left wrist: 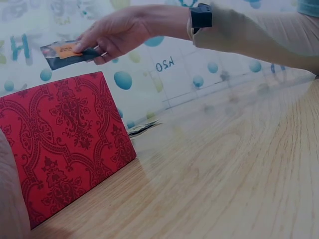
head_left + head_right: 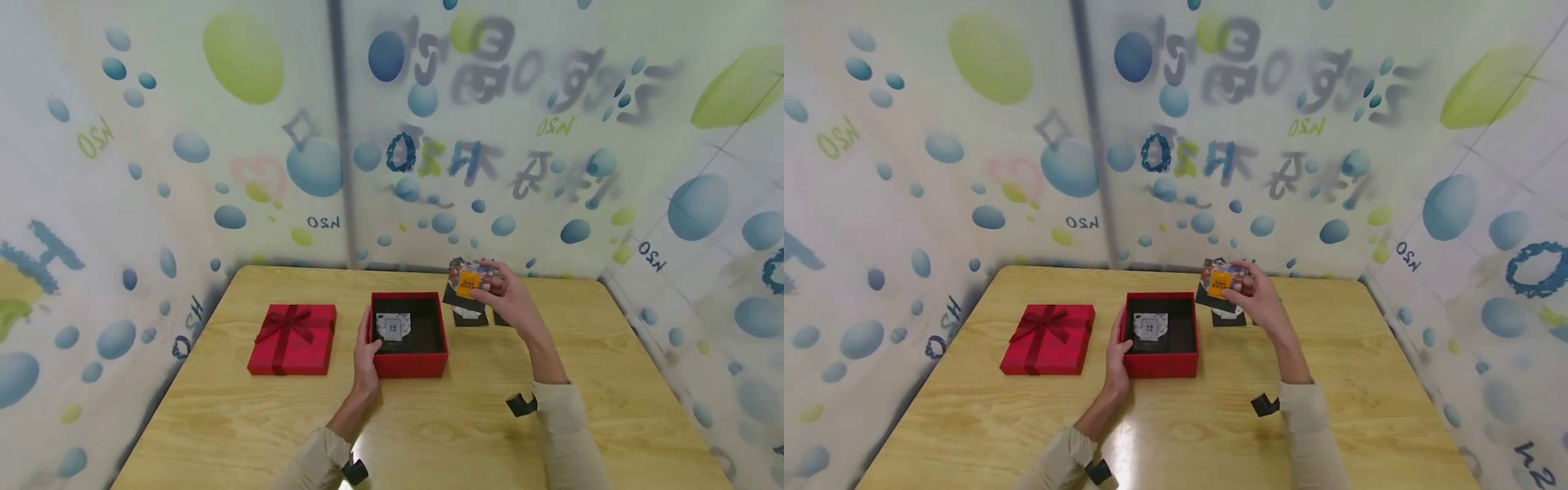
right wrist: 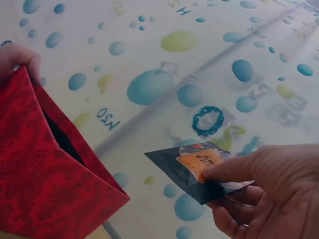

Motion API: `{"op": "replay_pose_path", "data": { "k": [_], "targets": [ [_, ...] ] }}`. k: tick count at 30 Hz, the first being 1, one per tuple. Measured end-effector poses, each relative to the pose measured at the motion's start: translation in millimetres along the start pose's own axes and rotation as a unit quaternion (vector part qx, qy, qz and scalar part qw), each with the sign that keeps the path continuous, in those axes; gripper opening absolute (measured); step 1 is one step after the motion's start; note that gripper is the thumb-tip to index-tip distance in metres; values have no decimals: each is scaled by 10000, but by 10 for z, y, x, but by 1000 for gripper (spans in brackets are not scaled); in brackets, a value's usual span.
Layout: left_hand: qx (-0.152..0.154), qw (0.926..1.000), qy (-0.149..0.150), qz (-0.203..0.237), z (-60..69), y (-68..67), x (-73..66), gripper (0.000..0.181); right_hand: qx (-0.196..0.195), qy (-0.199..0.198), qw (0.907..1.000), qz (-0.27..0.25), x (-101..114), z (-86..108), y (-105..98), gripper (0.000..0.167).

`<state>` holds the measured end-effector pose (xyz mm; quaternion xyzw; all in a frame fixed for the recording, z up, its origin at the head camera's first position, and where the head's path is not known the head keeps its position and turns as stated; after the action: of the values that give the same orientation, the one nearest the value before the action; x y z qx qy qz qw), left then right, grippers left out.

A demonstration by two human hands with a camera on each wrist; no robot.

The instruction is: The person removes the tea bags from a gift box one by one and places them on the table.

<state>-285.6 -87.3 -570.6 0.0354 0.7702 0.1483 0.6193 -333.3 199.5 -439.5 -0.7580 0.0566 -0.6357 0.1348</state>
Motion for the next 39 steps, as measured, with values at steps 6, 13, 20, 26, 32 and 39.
{"op": "replay_pose_path", "data": {
  "k": [6,13,20,26,32,39],
  "targets": [
    [116,9999,-16,-65,49,20,66,77,-455,178,9986,186,-86,90,-269,69],
    [70,9998,-189,-29,141,32,134,77,-582,52,9983,-3,-137,176,-489,74],
    [-118,9988,-450,128,183,14,144,79,-1057,-218,9942,16,-159,209,-631,72],
    [-87,9988,-466,112,173,-34,94,79,-1306,-227,9912,-15,-227,196,-741,70],
    [-92,9988,-472,100,91,-57,28,79,-1560,-320,9872,-43,-237,149,-828,54],
    [10,9993,-362,68,5,-44,14,77,-2061,-147,9776,400,-321,142,-1008,25]
  ]
}}
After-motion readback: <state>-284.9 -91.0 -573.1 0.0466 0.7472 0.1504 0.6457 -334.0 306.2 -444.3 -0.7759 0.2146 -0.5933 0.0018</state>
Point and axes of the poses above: each hand's wrist, its own z-axis away from the middle knuckle, its own y-axis out of the palm, x = y × z, the point moved 5 cm from there along -z, towards the middle knuckle, and after that the axes turned 3 degrees about -x, right-handed, at the moved point
